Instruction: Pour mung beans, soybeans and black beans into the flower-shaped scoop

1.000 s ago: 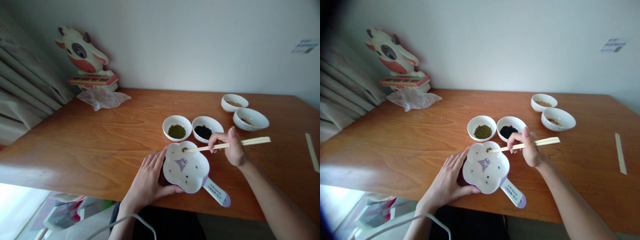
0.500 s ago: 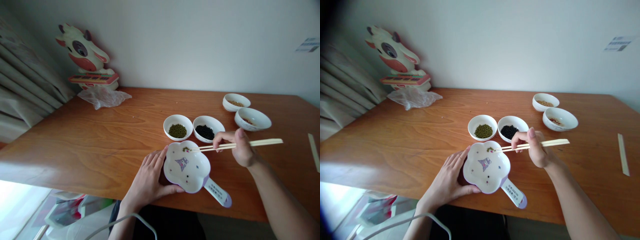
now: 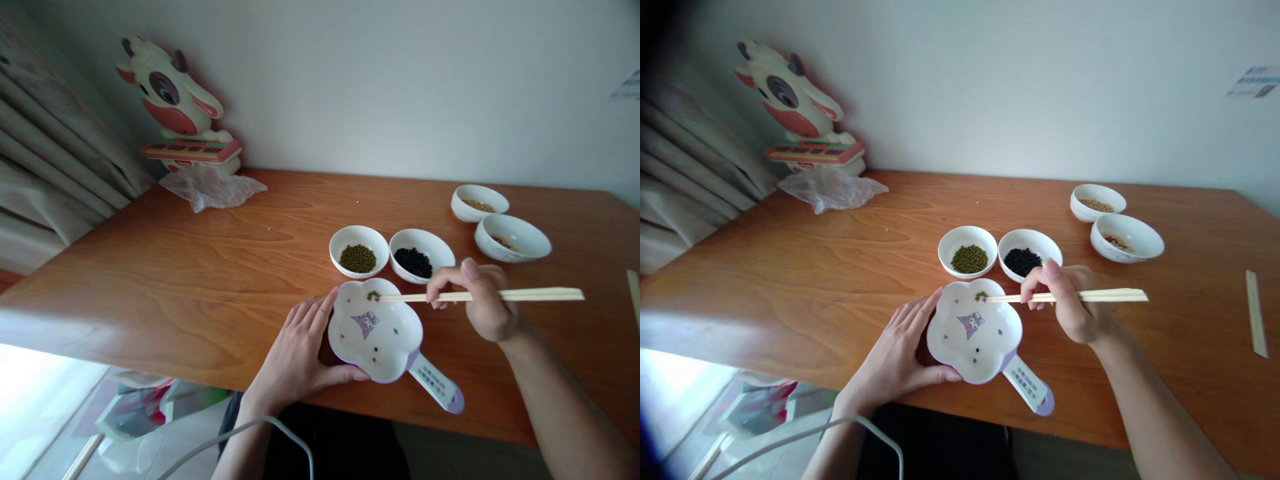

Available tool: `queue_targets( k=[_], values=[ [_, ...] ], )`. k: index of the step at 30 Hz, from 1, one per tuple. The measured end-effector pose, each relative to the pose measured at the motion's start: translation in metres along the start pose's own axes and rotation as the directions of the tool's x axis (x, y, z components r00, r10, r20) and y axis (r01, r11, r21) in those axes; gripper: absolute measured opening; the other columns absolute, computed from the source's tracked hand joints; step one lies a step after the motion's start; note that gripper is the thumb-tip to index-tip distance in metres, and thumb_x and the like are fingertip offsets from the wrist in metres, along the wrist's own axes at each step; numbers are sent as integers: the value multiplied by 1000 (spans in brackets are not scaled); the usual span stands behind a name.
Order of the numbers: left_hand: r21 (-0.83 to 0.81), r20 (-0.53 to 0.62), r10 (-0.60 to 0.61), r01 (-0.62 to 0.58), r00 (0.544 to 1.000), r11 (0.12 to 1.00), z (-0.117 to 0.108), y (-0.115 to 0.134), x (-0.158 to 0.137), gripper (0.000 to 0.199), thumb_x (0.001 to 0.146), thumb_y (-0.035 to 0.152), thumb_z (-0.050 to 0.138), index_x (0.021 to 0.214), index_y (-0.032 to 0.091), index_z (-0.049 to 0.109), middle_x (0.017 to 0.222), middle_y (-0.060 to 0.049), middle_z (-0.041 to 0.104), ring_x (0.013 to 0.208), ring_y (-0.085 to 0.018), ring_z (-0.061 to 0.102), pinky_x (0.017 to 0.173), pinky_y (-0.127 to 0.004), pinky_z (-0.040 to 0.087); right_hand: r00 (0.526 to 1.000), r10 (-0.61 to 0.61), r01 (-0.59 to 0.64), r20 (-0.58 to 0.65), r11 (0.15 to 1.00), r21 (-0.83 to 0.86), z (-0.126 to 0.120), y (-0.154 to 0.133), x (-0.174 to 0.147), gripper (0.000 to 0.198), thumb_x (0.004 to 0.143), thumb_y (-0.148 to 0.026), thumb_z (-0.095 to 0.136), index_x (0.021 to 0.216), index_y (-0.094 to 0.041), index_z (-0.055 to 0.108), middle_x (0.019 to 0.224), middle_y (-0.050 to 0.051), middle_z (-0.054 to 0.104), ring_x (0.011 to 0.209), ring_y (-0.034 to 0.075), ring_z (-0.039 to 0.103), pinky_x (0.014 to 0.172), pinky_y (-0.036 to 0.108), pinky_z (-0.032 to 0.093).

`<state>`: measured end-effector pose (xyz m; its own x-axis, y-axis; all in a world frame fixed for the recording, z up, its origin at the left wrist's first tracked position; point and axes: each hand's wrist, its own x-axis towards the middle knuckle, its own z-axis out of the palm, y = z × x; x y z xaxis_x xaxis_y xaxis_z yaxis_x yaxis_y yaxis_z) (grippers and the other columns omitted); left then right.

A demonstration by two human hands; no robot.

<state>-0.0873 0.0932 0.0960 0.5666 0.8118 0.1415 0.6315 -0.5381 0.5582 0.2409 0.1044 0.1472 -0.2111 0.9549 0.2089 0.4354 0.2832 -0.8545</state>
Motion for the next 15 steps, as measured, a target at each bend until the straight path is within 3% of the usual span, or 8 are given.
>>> queue_targets(
  k=[15],
  values=[
    [25, -2, 2, -2, 1000, 1000, 1, -2, 0, 121, 73, 85, 68, 165, 25, 19, 160, -14, 46, 144, -35, 46, 121, -52, 36, 997, 48, -54, 67, 996, 78, 14, 4, 6, 79, 103, -69, 13, 75, -25, 71, 69, 7, 69, 65, 21, 63, 61, 35, 47]
  ],
)
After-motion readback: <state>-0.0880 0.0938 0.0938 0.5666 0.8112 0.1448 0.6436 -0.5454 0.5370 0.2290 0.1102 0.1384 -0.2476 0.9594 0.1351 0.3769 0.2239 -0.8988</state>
